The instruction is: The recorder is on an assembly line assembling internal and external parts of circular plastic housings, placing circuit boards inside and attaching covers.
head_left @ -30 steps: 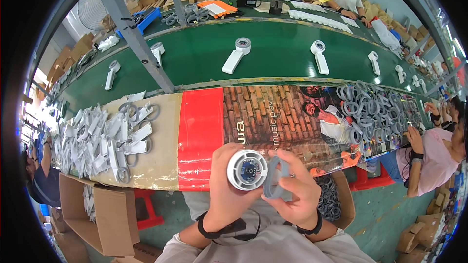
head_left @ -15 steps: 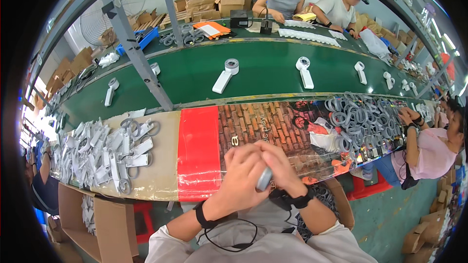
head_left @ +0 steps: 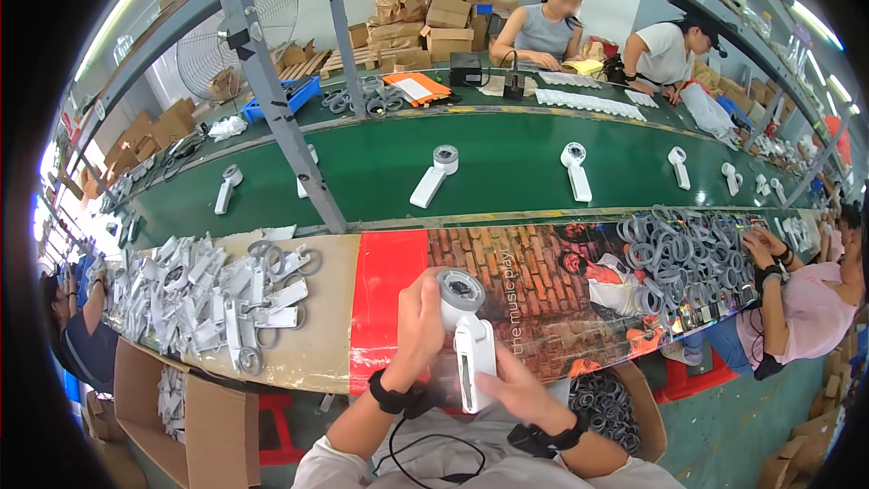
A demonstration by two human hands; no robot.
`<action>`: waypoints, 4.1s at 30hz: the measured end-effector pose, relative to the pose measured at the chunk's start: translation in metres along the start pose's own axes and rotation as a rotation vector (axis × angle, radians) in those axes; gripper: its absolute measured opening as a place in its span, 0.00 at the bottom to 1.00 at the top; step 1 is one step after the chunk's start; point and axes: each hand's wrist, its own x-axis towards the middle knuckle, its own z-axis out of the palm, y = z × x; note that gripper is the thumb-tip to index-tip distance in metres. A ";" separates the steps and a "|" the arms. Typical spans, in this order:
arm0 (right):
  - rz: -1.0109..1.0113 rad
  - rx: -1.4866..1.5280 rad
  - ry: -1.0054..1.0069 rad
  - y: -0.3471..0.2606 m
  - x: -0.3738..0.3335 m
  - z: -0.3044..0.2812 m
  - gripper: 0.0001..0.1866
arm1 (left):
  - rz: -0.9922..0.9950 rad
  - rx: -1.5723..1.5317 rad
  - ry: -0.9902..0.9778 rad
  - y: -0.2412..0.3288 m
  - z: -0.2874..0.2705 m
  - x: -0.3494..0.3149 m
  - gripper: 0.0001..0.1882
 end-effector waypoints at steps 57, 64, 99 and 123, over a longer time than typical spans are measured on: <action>-0.334 -1.017 0.545 -0.132 -0.004 -0.216 0.24 | -0.229 -0.449 0.037 -0.036 0.043 0.009 0.37; 0.198 -1.706 1.038 -0.130 -0.015 -0.447 0.12 | -0.427 -0.606 -0.100 -0.035 0.038 -0.011 0.44; -0.875 -0.184 0.670 -0.018 -0.005 0.019 0.40 | 0.001 -0.154 -0.037 0.039 0.020 -0.038 0.33; -0.666 0.071 0.239 -0.048 -0.011 -0.006 0.40 | -0.185 -0.349 -0.223 0.045 -0.004 -0.044 0.39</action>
